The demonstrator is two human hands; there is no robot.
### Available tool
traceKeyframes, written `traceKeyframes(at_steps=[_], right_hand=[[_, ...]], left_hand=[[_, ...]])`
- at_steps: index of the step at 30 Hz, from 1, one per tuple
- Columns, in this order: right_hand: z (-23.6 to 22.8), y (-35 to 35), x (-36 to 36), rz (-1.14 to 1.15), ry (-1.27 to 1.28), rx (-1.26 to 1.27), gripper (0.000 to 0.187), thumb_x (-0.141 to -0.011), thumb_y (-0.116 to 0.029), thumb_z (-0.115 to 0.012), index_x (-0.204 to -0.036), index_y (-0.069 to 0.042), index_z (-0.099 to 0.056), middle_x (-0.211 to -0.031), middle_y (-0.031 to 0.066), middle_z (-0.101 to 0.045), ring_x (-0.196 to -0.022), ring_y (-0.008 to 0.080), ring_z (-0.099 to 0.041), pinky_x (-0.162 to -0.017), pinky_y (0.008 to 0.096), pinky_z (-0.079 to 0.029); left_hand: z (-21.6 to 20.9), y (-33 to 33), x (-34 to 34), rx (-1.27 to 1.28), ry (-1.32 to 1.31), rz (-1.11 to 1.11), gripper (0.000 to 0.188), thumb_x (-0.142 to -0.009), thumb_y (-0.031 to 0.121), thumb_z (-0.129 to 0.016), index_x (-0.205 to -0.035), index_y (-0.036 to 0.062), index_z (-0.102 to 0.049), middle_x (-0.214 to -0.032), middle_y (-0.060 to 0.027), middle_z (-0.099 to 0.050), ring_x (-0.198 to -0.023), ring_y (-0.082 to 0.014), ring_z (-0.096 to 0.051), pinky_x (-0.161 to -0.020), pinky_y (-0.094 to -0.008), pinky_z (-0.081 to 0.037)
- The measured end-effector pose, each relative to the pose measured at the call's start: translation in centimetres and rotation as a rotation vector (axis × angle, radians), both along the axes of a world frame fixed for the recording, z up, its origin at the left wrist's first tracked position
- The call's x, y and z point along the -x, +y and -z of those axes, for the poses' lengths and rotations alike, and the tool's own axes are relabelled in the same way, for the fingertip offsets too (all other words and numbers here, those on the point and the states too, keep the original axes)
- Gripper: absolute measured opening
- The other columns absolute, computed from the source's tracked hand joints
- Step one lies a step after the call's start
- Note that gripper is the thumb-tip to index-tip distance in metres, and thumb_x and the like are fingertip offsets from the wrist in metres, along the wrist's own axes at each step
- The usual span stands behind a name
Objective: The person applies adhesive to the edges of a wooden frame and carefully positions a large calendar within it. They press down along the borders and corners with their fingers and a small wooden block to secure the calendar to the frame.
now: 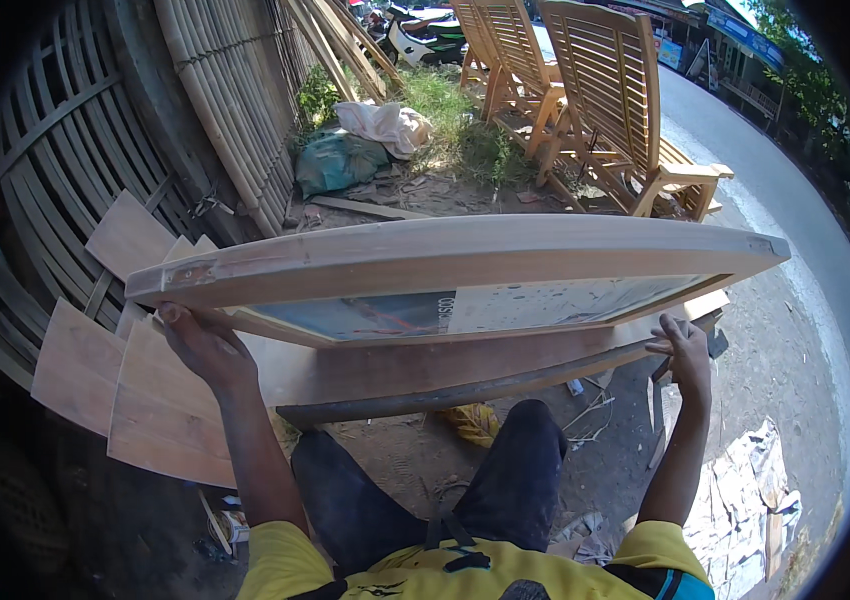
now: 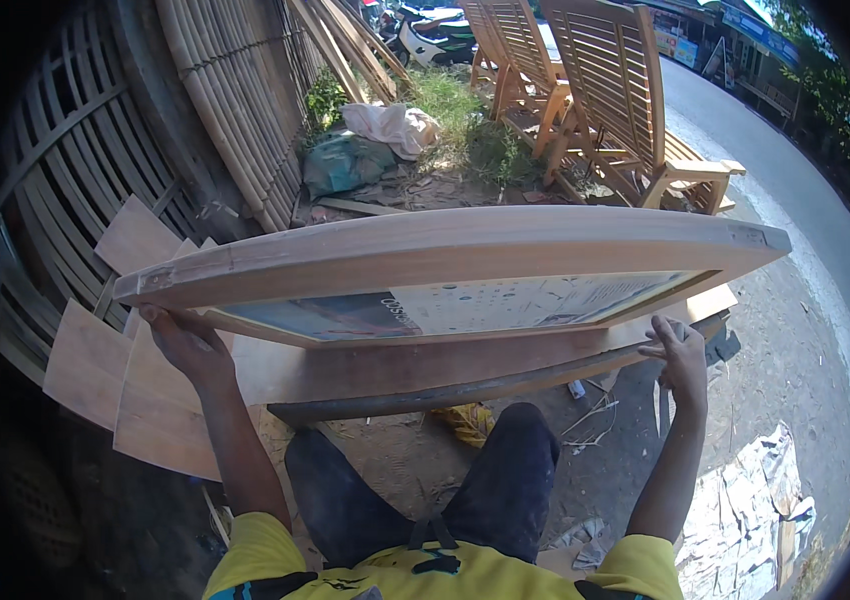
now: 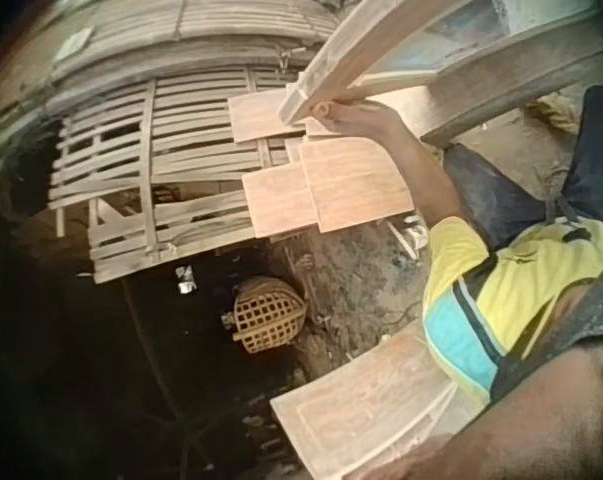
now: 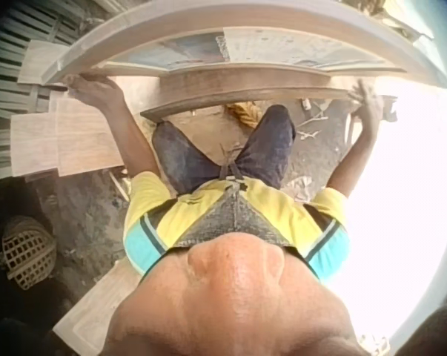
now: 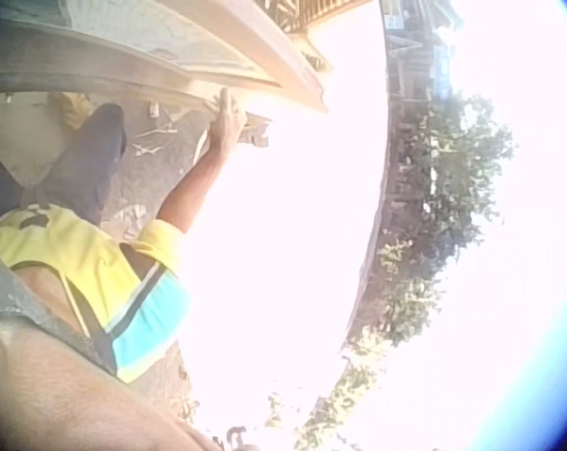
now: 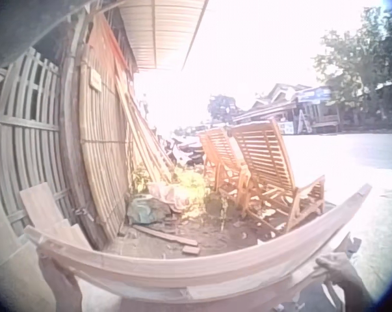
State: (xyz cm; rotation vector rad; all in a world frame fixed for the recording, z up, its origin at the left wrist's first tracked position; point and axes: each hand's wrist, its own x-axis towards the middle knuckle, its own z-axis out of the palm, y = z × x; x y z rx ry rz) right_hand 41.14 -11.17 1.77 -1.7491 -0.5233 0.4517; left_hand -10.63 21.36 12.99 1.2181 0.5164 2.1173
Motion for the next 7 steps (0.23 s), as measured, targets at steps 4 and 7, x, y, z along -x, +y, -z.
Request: traceKeyframes(at_steps=[4,7], right_hand=[[-2.6,-3.4,0.5,-0.154,0.498,-0.219,0.096,-0.098,-0.079,-0.046,-0.137,0.008,-0.053,-0.098,0.0216,-0.075,-0.065,0.02,-0.075,-0.035,0.0192,-0.044],[-1.2,-4.7,-0.1,-0.109,0.491,-0.374,0.097,-0.098,-0.081,-0.042,-0.139,0.007,-0.053,-0.097,0.0231,-0.074,-0.06,0.0177,-0.072,-0.032,0.0191,-0.042]], left_hand=[[3.3,-1.6,2.4,0.035,-0.108,-0.077,0.046,-0.106,0.046,-0.06,-0.122,0.0038,-0.05,-0.119,-0.013,-0.058,-0.111,-0.0234,-0.062,-0.099,-0.0396,-0.051],[4.0,-3.0,3.9,-0.377,0.182,0.15,0.047,-0.105,0.056,-0.058,-0.109,0.0088,-0.052,-0.09,-0.0053,-0.06,-0.086,-0.0188,-0.066,-0.083,-0.0325,-0.056]])
